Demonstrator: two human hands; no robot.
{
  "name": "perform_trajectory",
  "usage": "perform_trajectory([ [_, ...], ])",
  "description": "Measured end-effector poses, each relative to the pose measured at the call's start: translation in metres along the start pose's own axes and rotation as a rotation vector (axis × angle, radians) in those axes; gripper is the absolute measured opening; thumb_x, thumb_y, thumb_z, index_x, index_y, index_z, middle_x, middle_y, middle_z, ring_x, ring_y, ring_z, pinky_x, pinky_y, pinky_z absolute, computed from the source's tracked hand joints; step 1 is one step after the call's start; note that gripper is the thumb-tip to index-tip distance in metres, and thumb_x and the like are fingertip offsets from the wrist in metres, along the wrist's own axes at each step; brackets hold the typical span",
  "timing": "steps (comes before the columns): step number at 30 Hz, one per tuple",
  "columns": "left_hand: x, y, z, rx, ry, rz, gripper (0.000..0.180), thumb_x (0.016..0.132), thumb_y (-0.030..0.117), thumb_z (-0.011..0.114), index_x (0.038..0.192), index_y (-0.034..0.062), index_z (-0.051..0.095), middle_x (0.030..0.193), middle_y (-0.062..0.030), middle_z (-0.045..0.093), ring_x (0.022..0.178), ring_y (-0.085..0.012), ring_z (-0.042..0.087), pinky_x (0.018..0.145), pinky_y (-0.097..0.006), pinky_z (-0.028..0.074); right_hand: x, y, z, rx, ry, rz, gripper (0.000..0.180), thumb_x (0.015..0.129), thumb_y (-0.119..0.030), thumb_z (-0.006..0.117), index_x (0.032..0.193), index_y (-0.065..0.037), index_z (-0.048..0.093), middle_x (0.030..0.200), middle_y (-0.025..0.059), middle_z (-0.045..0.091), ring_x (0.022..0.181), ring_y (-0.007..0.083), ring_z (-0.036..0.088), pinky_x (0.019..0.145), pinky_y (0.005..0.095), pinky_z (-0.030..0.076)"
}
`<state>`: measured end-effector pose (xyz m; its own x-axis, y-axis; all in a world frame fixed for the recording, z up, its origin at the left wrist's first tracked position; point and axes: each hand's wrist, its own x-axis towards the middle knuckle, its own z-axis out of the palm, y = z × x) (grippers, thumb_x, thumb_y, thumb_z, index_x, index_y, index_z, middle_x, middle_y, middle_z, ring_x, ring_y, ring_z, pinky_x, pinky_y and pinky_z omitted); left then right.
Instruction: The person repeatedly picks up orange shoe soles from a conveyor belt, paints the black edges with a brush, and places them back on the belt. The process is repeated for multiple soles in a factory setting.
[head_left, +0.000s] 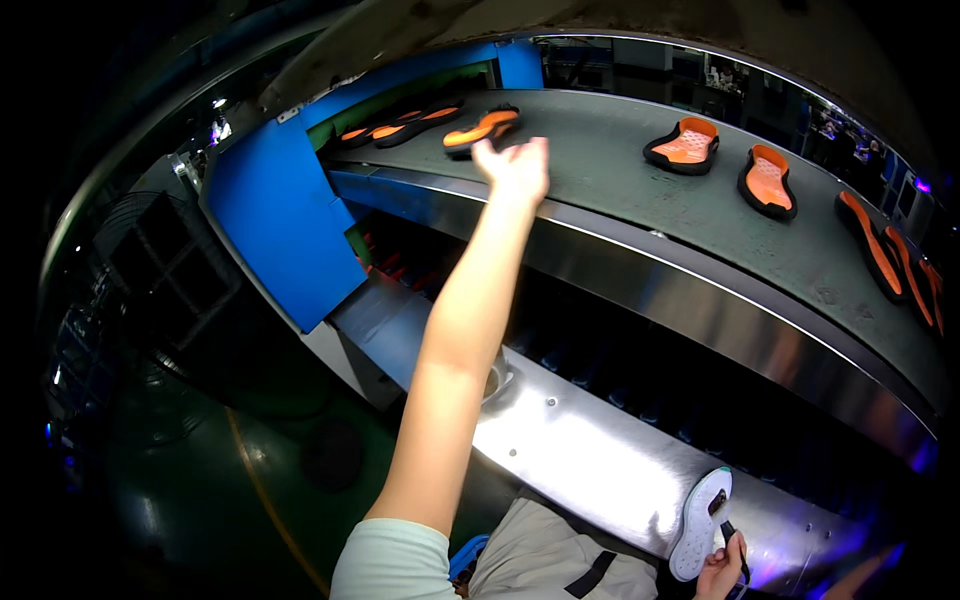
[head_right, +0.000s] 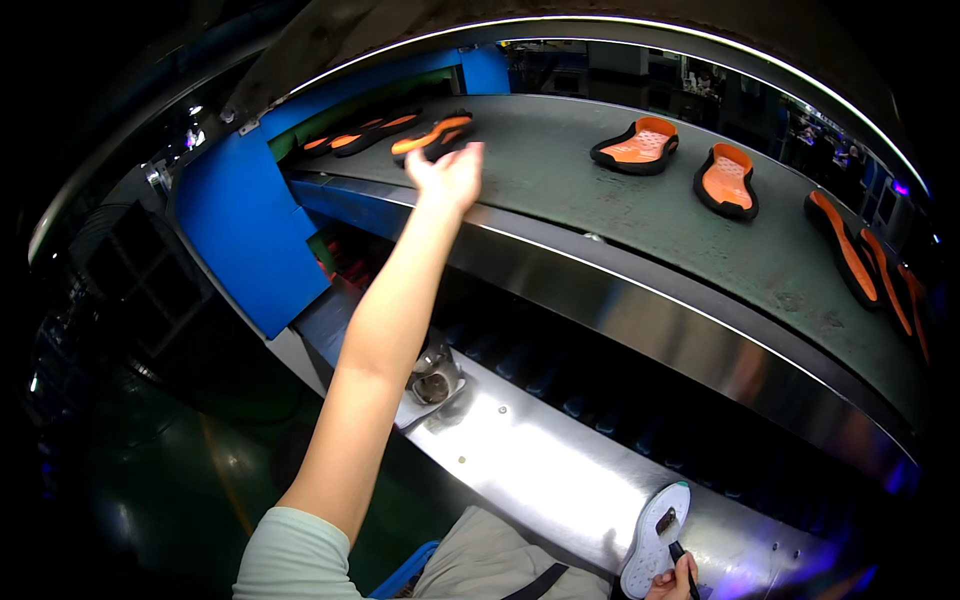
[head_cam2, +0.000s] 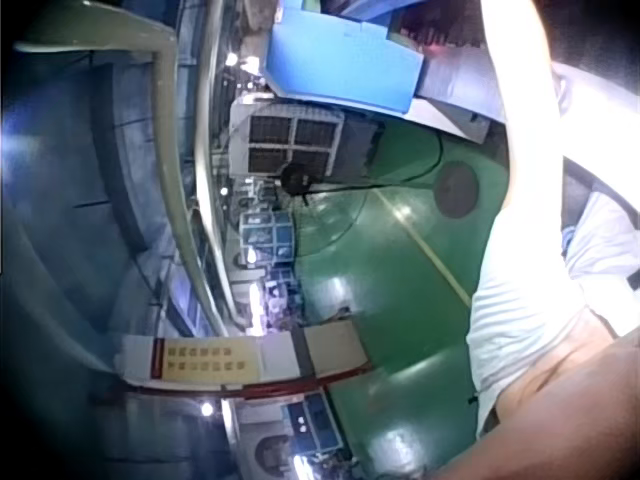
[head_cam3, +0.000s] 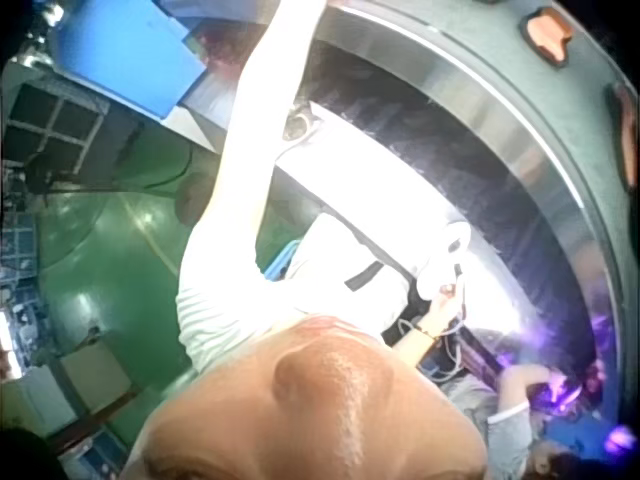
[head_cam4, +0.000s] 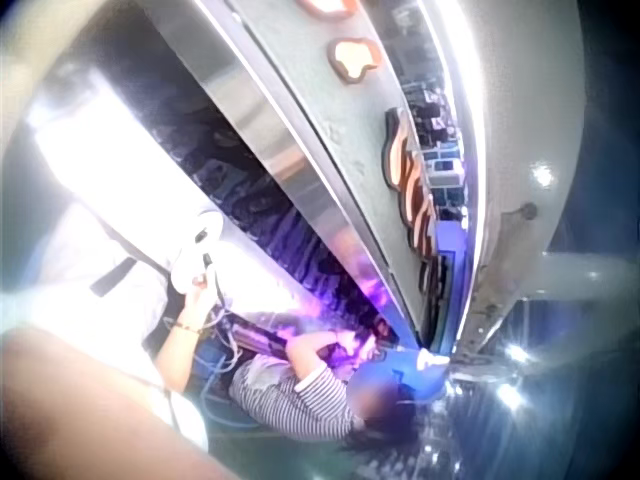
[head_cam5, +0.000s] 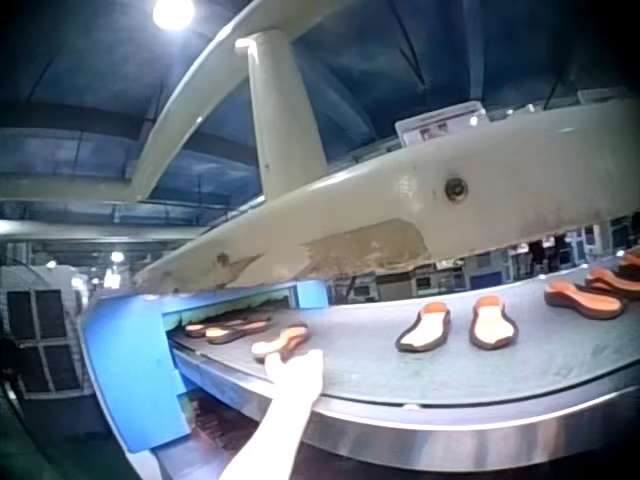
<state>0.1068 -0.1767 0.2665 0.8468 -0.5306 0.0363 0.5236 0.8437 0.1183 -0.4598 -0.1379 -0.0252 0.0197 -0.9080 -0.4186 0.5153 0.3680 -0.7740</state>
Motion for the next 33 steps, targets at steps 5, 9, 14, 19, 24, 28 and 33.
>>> perform_trajectory([
  [5, -0.021, -0.14, 0.013, 1.276, -0.365, 0.028, 0.054, 0.075, 0.025, 0.057, 0.119, 0.0, 0.039, 0.125, -0.024, 0.032, 0.109, -0.0352, 0.044, 0.087, -0.043, 0.04, -0.022, -0.012, 0.011, 0.062, 0.06, 0.097, 0.012, 0.082, -0.009, 0.056, 0.092, -0.003, 0.055, 0.066, 0.0001, 0.054, 0.05, 0.0051, 0.045, 0.044, 0.0156, 0.037],
  [9, -0.025, -0.183, 0.032, 2.156, -0.535, 0.544, 0.059, 0.07, 0.015, 0.058, 0.125, 0.0118, 0.037, 0.134, -0.0189, 0.024, 0.119, -0.035, 0.032, 0.097, -0.041, 0.028, -0.017, -0.014, 0.003, 0.055, 0.026, 0.082, 0.015, 0.083, -0.01, 0.054, 0.095, -0.001, 0.054, 0.071, 0.0018, 0.055, 0.051, 0.0059, 0.043, 0.045, 0.0174, 0.036],
  [14, -0.002, -0.213, 0.015, 2.649, -0.245, 0.274, 0.053, 0.079, 0.021, 0.05, 0.129, 0.0122, 0.034, 0.135, -0.0131, 0.028, 0.121, -0.0324, 0.033, 0.1, -0.044, 0.022, -0.012, -0.016, -0.026, -0.005, 0.043, 0.077, 0.025, 0.086, -0.015, 0.049, 0.104, 0.002, 0.051, 0.06, -0.002, 0.046, 0.05, 0.0068, 0.039, 0.048, 0.0194, 0.035],
  [19, -0.002, -0.23, 0.021, 2.538, -0.492, 0.662, 0.023, 0.079, 0.017, 0.051, 0.098, 0.0117, 0.062, 0.106, -0.0042, 0.056, 0.105, -0.0202, 0.05, 0.081, -0.036, 0.041, -0.02, -0.036, -0.004, -0.041, 0.031, 0.076, 0.03, 0.085, -0.015, 0.05, 0.109, 0.003, 0.049, 0.062, -0.0005, 0.048, 0.051, 0.0072, 0.038, 0.049, 0.0195, 0.033],
  [24, -0.113, -0.18, 0.042, 2.219, -1.103, 1.442, 0.008, 0.07, 0.021, 0.06, 0.071, 0.0142, 0.064, 0.074, 0.0012, 0.059, 0.081, -0.0173, 0.052, 0.075, -0.032, 0.035, 0.004, -0.031, -0.012, 0.13, -0.118, 0.254, 0.034, 0.084, -0.016, 0.051, 0.113, 0.003, 0.048, 0.071, 0.001, 0.052, 0.054, 0.0072, 0.039, 0.05, 0.0195, 0.034],
  [28, -0.218, -0.152, -0.006, 1.119, -0.929, 1.197, 0.013, 0.07, 0.024, 0.063, 0.071, 0.012, 0.059, 0.076, -0.0027, 0.052, 0.085, -0.0187, 0.046, 0.08, -0.035, 0.03, 0.0, -0.028, -0.021, -0.012, 0.016, -0.055, 0.017, 0.082, -0.017, 0.056, 0.098, -0.011, 0.055, 0.07, -0.003, 0.055, 0.051, 0.0053, 0.047, 0.042, 0.0178, 0.036],
  [33, -0.256, -0.117, -0.053, 1.022, -0.306, 0.307, 0.059, 0.074, 0.004, 0.05, 0.125, -0.0024, 0.02, 0.124, -0.0191, 0.028, 0.111, -0.0315, 0.032, 0.098, -0.037, 0.022, -0.011, -0.027, 0.013, -0.018, -0.072, -0.063, 0.02, 0.084, -0.011, 0.054, 0.103, -0.005, 0.052, 0.082, 0.0024, 0.058, 0.064, 0.0084, 0.053, 0.052, 0.0179, 0.041],
])
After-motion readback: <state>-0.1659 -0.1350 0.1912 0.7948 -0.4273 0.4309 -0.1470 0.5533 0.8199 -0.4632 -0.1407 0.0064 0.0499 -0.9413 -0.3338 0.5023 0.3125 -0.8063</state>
